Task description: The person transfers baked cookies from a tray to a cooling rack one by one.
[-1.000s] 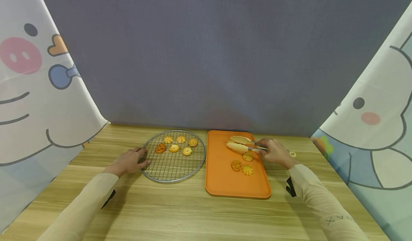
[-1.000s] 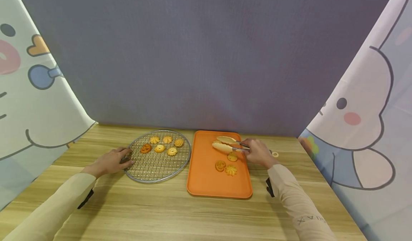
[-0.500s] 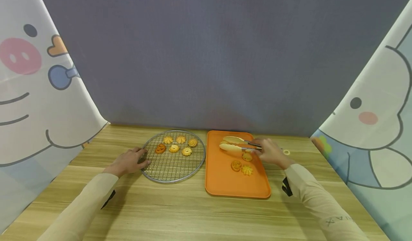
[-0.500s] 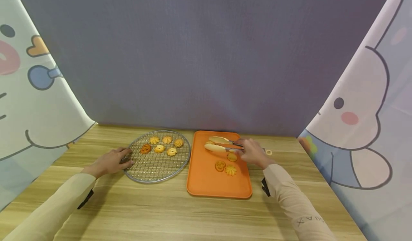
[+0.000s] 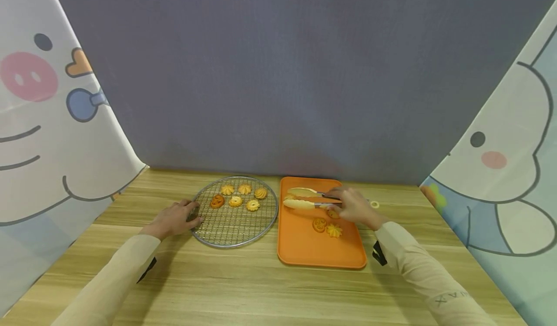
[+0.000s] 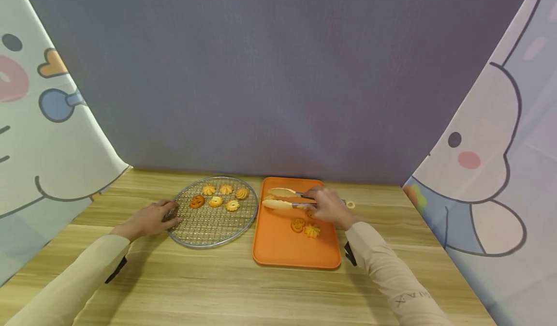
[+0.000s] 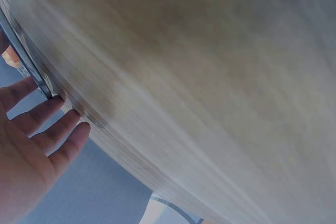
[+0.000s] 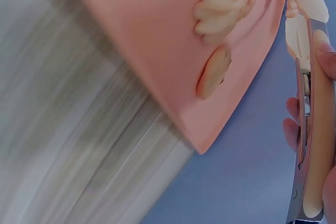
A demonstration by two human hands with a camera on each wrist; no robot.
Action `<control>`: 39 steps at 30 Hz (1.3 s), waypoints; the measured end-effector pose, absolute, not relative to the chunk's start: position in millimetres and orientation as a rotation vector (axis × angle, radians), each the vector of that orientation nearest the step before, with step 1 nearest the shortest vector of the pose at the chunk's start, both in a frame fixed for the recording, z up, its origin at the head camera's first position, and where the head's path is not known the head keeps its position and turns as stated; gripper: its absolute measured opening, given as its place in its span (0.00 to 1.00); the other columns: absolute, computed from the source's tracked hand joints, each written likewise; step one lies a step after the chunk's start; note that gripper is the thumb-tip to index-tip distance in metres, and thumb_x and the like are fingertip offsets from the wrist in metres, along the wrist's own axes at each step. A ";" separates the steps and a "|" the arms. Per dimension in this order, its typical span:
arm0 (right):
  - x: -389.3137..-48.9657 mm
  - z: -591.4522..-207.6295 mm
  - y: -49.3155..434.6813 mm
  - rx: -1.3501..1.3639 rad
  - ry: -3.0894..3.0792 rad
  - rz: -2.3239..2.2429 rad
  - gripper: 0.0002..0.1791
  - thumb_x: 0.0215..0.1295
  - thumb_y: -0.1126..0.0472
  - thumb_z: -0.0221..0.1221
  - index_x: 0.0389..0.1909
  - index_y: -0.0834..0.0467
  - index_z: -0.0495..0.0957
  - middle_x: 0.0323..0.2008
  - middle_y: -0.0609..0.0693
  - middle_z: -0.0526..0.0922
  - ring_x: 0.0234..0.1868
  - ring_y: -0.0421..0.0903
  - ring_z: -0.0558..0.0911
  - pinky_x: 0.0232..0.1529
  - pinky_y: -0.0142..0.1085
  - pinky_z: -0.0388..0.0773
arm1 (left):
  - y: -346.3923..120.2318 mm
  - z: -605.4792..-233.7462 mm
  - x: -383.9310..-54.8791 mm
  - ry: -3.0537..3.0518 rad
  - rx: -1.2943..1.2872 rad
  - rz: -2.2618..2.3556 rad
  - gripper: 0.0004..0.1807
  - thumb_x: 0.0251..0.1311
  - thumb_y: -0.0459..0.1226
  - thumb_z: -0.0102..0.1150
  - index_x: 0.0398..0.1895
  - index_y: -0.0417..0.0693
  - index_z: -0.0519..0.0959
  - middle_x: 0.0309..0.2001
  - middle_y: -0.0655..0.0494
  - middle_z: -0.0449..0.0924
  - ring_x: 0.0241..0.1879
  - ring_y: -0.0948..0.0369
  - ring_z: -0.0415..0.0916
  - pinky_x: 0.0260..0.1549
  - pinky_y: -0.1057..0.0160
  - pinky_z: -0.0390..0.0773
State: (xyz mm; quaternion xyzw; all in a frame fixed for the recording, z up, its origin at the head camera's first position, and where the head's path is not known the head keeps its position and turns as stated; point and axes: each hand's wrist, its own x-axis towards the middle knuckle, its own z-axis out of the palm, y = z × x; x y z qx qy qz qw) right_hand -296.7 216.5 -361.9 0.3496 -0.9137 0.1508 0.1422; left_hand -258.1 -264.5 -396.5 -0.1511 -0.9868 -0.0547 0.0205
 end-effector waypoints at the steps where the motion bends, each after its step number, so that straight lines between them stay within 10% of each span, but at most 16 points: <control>1: -296.4 -361.9 214.1 1.021 -2.627 0.429 0.17 0.53 0.60 0.65 0.44 0.63 0.80 0.41 0.56 0.83 0.41 0.53 0.81 0.41 0.47 0.78 | -264.2 -395.9 -257.8 -3.061 -0.472 -0.165 0.31 0.59 0.52 0.53 0.57 0.38 0.69 0.55 0.30 0.68 0.50 0.33 0.69 0.39 0.37 0.74; 39: -295.4 -357.4 91.7 1.340 -2.630 0.342 0.18 0.57 0.58 0.62 0.49 0.58 0.79 0.48 0.52 0.80 0.48 0.48 0.79 0.49 0.41 0.77 | -263.0 -395.0 -256.2 -3.074 -0.464 -0.165 0.30 0.59 0.52 0.52 0.57 0.39 0.70 0.55 0.31 0.68 0.49 0.33 0.69 0.38 0.36 0.73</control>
